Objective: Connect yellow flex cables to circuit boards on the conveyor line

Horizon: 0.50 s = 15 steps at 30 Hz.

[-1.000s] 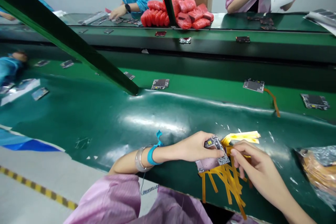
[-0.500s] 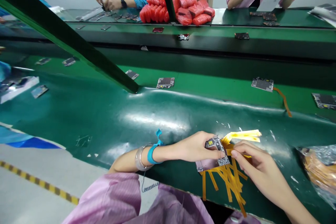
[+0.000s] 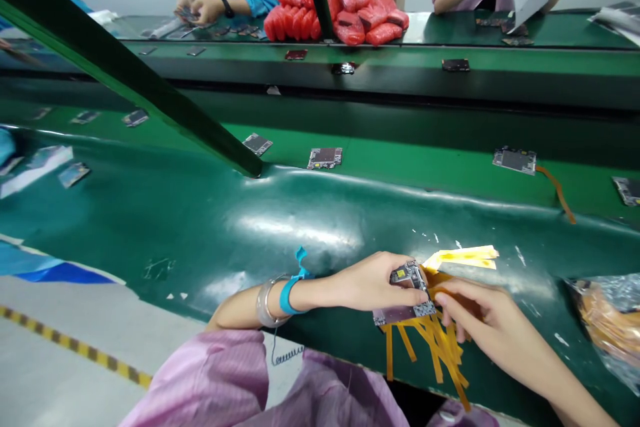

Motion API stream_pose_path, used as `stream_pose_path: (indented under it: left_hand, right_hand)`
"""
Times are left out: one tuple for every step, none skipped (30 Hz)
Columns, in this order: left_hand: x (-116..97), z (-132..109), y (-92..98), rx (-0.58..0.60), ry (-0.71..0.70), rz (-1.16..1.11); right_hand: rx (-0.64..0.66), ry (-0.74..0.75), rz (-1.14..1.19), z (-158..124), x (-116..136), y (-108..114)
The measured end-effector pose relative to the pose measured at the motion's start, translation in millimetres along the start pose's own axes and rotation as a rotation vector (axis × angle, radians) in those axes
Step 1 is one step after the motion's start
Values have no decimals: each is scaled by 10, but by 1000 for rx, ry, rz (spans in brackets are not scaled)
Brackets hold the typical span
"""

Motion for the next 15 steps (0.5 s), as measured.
stream_pose_path:
  left_hand:
    - [-2,0,0,2,-5,-1]
    - [-2,-1,1,4,-6,2]
    - [0,-3,3,7,-5,9]
    - [1,-6,5,9,-2,18]
    - [1,-10,10,8,0,25]
    - [-2,-15,15,6,1,28]
    - [-6,-18,18,8,4,24]
    - [-7,-21,16,13,11,14]
    - [-6,-21,8,25,22,-2]
    - [-1,-19,-3,38,36,-19]
    - [6,-14,-11,45,49,-30]
    - [14,-4,-13,40,57,-30]
    - [23,8,-9,27,60,-21]
    - [32,22,0,6,55,-6]
    - [42,37,11,-15,46,11]
  right_hand:
    - [4,-3,2,5,-12,-15]
    - [6,8,-7,11,-12,-26]
    - [6,26,-20,17,-4,-33]
    - [6,44,-32,22,10,-37]
    - [9,59,-38,26,24,-39]
    - [16,70,-41,30,39,-41]
    - [21,78,-45,33,53,-40]
    - [27,83,-54,36,65,-40]
    - [33,86,-67,38,75,-41]
    - [43,87,-82,39,85,-46]
    - [53,87,-95,39,94,-54]
    - [62,84,-104,38,101,-63]
    - [73,81,-108,37,108,-74]
    - [87,76,-106,34,113,-88]
    - [103,69,-98,30,115,-102]
Point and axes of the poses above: each hand's wrist, its own z-axis towards the middle knuckle, its own y-axis out of the back of the hand, x = y × z, the point moved 7 cm from there along z, towards the middle knuckle, and after that the axes turned 3 degrees about -x, right-handed, at the moved point
